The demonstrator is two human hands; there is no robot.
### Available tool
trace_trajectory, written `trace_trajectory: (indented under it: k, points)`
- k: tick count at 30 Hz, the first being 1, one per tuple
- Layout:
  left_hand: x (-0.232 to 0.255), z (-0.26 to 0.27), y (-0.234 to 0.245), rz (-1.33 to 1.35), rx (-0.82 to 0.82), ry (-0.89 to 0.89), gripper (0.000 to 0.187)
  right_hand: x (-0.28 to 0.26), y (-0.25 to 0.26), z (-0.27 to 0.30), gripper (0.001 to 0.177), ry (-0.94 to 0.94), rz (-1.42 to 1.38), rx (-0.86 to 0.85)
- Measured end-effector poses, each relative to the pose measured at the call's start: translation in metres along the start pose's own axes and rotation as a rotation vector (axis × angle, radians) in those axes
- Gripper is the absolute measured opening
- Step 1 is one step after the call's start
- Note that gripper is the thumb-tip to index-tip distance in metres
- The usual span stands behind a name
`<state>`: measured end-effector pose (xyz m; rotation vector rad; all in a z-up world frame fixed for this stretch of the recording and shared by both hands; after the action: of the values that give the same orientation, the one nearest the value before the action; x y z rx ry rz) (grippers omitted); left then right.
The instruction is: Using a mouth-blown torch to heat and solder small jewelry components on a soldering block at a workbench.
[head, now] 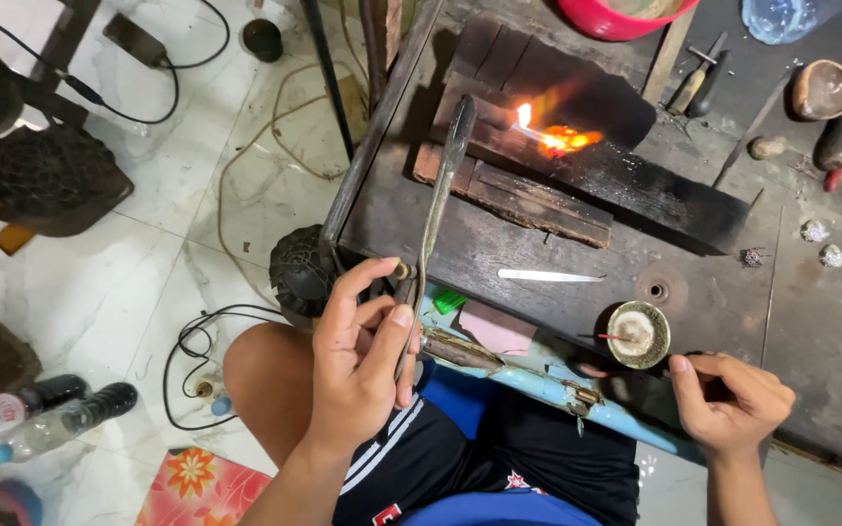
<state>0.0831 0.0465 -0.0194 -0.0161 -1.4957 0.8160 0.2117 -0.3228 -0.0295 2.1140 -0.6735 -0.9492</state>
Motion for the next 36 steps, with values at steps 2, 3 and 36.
trace_trajectory:
  k: [2,3,36]
  points:
    - [0.006,0.005,-0.005,-0.110,0.014,-0.054,0.034,0.001,0.000,0.000,0.024,-0.004,-0.018,0.002]
    - [0.011,0.008,-0.008,-0.214,0.032,-0.105,0.033,0.002,0.000,0.000,0.024,-0.006,-0.031,-0.002]
    - [-0.007,0.079,-0.152,-1.439,-0.217,-0.766,0.048,0.019,0.023,0.014,0.023,0.033,-0.229,0.134]
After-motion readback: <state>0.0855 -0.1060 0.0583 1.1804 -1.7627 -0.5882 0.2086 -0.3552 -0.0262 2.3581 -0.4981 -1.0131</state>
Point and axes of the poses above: each hand's wrist, its own z-axis away from the middle knuckle, its own y-axis out of the back of the hand, x = y × z, the point moved 9 cm from there along -z, towards the middle knuckle, and after that the axes turned 9 degrees about z, right-handed, at the moved point
